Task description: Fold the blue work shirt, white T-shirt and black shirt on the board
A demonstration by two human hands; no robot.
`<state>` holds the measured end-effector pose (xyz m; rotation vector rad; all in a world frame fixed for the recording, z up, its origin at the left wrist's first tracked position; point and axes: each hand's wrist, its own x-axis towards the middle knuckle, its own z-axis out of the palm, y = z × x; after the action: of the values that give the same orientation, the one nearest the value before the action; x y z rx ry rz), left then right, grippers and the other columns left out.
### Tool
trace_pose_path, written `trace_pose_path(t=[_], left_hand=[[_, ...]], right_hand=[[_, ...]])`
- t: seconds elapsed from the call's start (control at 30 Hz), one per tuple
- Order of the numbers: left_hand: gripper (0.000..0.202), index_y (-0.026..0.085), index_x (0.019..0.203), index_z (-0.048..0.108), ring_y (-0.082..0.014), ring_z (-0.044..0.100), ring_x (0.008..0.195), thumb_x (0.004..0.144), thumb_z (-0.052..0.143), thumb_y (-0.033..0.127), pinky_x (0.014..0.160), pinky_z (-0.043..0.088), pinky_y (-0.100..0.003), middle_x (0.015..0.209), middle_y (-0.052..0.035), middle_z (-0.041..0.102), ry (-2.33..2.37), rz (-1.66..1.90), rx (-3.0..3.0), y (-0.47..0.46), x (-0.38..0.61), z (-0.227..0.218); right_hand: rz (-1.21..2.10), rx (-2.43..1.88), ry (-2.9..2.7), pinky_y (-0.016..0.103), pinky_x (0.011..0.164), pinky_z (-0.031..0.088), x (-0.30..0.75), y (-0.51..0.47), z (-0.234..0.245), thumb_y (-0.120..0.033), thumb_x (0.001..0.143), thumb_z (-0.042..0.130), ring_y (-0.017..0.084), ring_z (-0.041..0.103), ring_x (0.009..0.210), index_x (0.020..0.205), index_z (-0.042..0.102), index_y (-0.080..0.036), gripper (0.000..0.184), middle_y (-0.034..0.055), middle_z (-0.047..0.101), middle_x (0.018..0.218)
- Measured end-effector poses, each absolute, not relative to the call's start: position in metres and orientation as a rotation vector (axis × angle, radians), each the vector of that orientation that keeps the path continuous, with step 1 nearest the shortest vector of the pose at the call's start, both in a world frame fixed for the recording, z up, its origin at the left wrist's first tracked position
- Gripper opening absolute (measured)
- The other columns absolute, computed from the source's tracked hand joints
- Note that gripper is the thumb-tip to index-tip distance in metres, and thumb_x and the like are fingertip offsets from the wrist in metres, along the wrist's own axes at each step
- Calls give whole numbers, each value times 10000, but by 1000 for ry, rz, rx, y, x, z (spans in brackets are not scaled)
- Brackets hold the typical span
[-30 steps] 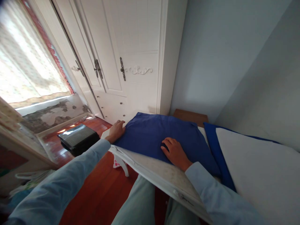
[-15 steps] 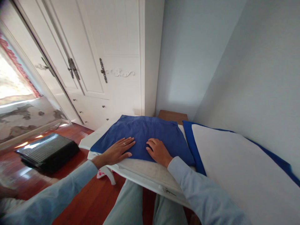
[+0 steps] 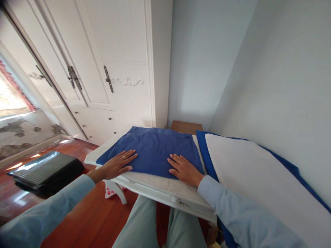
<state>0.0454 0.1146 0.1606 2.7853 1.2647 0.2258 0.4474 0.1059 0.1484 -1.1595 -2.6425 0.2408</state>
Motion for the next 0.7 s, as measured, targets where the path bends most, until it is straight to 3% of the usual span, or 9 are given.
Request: trace_pose_path(t=[0.47,0.7], left_hand=[[676,203,1506,423,-279,302,1477,974,359,615,1203,242,-503,1583,-138,339,1623,477,2632,86,2,142],[617,236,1456,496,-265,370,1449,976,350,596,1189,287,-493,1549,-110,426,1615,570,2584,86,3,144]], right_hand=[[26,-1474,-2542,538,1197,268,476,97,136,-633,989,301,305,311,1474,1502,440,-158,713,165,390,1563],[24,-1500,-2565,526,1202,266,475,93,137,-642,987,280,303,311,1474,1500,438,-121,748,171,381,1566]])
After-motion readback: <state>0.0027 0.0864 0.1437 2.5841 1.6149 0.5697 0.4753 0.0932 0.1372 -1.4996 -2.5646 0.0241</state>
